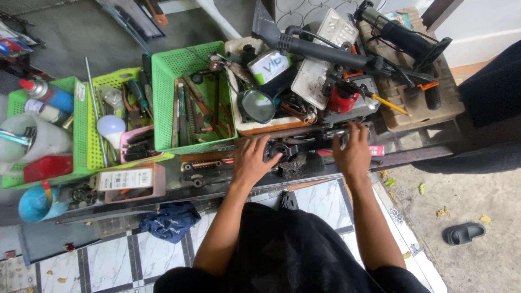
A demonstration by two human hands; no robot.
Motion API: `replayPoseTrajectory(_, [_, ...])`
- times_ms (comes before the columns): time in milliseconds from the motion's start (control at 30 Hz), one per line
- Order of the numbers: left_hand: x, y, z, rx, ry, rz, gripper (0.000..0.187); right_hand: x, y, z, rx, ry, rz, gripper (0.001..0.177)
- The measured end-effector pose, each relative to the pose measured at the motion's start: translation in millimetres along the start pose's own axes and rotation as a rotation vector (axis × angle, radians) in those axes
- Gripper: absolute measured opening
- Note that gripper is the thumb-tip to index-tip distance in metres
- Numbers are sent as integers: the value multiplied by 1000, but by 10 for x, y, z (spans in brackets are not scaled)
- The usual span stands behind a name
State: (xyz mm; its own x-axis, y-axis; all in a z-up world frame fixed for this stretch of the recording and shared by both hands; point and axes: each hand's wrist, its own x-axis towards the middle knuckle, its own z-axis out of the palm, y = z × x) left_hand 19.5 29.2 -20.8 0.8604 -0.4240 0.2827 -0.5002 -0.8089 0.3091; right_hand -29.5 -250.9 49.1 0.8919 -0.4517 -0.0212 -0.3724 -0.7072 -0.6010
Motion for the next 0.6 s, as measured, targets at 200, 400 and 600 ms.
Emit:
replayPoseTrajectory(200, [17, -142, -241, -78, 32, -5, 66, -113, -115, 450, -57, 225, -617, 44])
replayPoseTrajectory(400, [-77, -222, -448, -1, 148, 11, 57, -220, -277, 821, -42, 177, -691, 42])
replayPoseTrajectory(600, [-116, -439, -645, 9, 188, -43, 61, -326, -723, 938, -26, 163, -917, 45])
